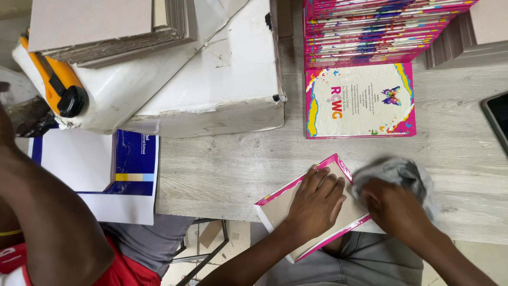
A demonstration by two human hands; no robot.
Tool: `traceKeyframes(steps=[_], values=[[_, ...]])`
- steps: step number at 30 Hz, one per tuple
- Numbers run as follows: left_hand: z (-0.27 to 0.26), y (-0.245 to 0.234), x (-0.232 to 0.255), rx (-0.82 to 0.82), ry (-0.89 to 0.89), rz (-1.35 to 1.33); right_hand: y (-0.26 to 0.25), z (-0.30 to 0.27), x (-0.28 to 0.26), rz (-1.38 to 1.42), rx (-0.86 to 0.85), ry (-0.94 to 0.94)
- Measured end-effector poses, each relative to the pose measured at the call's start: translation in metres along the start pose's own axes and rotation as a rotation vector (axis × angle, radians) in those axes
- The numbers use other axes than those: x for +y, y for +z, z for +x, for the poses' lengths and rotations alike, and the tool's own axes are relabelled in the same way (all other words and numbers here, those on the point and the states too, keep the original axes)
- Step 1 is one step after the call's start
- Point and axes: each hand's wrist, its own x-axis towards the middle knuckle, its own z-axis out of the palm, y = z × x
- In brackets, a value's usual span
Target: The person aligns a pink cover sheet onto a beige notebook block and presses the edges to secure them. They then flip the notebook over and smooth the cover with their hands. This process is repeated for multiple notebooks, which are stacked on the table.
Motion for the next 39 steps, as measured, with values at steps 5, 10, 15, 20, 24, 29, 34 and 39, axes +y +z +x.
traceKeyframes(steps=[5,10,15,20,24,29,34,39], values=[[-0.012,0.026,-0.004,0.107,-0.025,0.021,-0.017,0.087,-0.053,-0.017,0.223,-0.141],[-0.016,0.028,0.001,0.108,-0.021,0.071,-0.016,0.05,-0.049,-0.001,0.209,-0.116],[-0.008,0.009,0.005,0.071,0.017,0.051,0.014,-0.037,-0.004,-0.08,0.241,-0.132],[-0.003,-0.009,0.012,0.072,0.026,-0.039,0.031,-0.075,0.061,0.073,0.181,-0.071],[-0.01,-0.002,0.008,0.118,-0.012,-0.043,0.002,-0.067,0.094,0.146,0.374,-0.111],[-0.01,-0.001,0.007,0.146,-0.183,-0.066,-0.021,-0.073,0.064,0.379,0.666,-0.152],[-0.008,0.004,0.003,0.164,-0.195,-0.014,-0.023,-0.039,0.064,0.445,0.541,0.036],[-0.01,0.007,0.003,0.19,-0.207,0.003,-0.067,-0.03,0.051,0.385,0.654,0.059]])
